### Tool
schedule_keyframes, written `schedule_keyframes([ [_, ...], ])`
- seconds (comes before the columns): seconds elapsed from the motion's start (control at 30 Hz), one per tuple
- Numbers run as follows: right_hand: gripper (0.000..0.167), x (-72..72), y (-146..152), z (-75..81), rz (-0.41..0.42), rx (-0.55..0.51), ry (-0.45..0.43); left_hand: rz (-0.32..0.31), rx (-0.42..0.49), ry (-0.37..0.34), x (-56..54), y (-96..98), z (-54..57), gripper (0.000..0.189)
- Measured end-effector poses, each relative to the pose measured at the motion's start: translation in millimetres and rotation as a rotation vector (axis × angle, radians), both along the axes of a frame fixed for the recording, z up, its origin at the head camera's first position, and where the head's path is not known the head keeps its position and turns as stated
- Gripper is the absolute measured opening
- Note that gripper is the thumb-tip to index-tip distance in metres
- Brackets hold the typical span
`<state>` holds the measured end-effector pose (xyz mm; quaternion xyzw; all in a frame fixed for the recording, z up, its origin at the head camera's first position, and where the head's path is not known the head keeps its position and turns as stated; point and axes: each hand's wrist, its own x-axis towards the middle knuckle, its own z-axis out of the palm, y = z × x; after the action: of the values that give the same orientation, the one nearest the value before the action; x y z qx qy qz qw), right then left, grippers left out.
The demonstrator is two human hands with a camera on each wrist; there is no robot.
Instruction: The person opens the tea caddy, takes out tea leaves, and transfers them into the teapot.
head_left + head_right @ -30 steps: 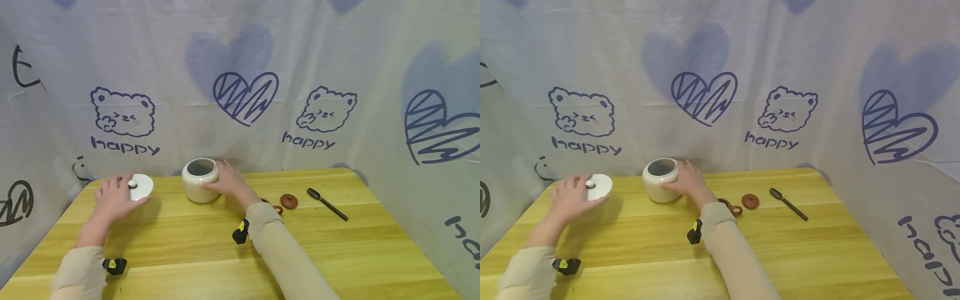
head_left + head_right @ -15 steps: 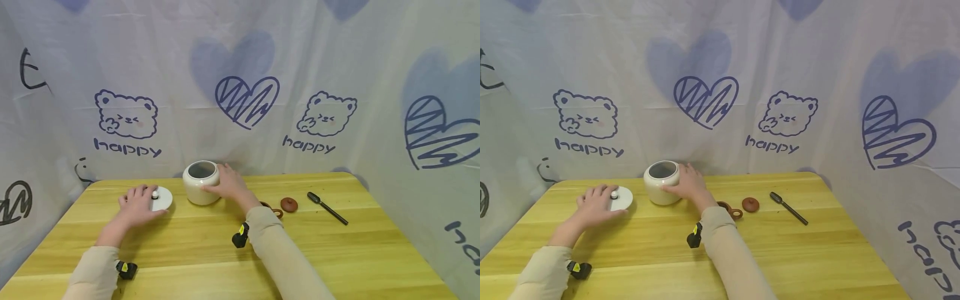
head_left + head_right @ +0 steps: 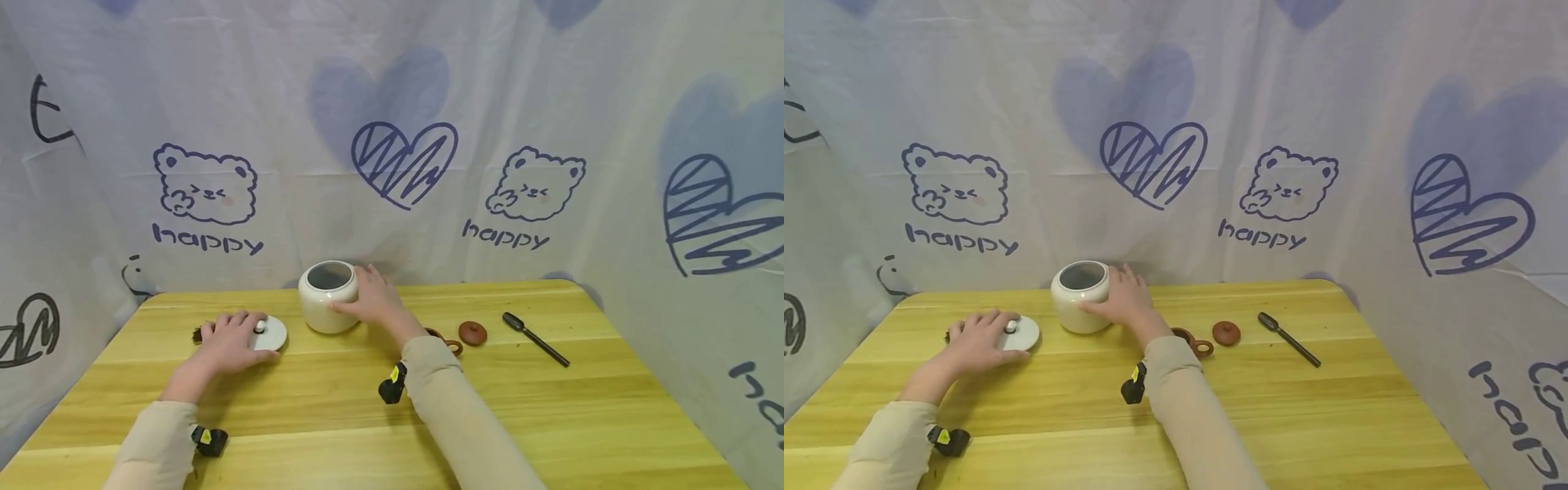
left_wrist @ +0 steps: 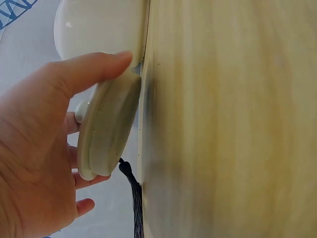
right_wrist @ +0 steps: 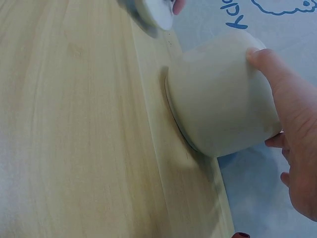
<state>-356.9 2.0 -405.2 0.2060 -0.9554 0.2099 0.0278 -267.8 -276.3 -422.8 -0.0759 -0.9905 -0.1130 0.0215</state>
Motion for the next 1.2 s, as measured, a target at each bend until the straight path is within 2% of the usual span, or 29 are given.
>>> schedule_keyframes([
  [0.37, 0.096, 2.2, 2.0, 1.3, -0.003, -0.001, -0.013, -0.015, 0.035, -0.046, -1.4, -1.4, -2.9, 0.088],
  [0.57, 0.097, 3.8, 1.3, 1.9, -0.002, -0.013, -0.021, -0.029, 0.058, -0.093, -0.7, -4.3, -6.7, 0.090],
  [0.73, 0.097, 5.5, 1.1, 3.2, -0.013, -0.014, -0.024, -0.030, 0.040, -0.097, -1.3, -4.3, -6.5, 0.092],
  [0.93, 0.096, 5.7, 1.3, 3.8, -0.019, -0.007, -0.029, 0.008, 0.026, -0.103, 1.8, -1.2, 2.4, 0.100],
  [1.2, 0.097, 4.4, 0.9, 3.1, -0.022, 0.012, -0.036, 0.014, 0.011, -0.086, 7.2, -2.2, 19.7, 0.106],
])
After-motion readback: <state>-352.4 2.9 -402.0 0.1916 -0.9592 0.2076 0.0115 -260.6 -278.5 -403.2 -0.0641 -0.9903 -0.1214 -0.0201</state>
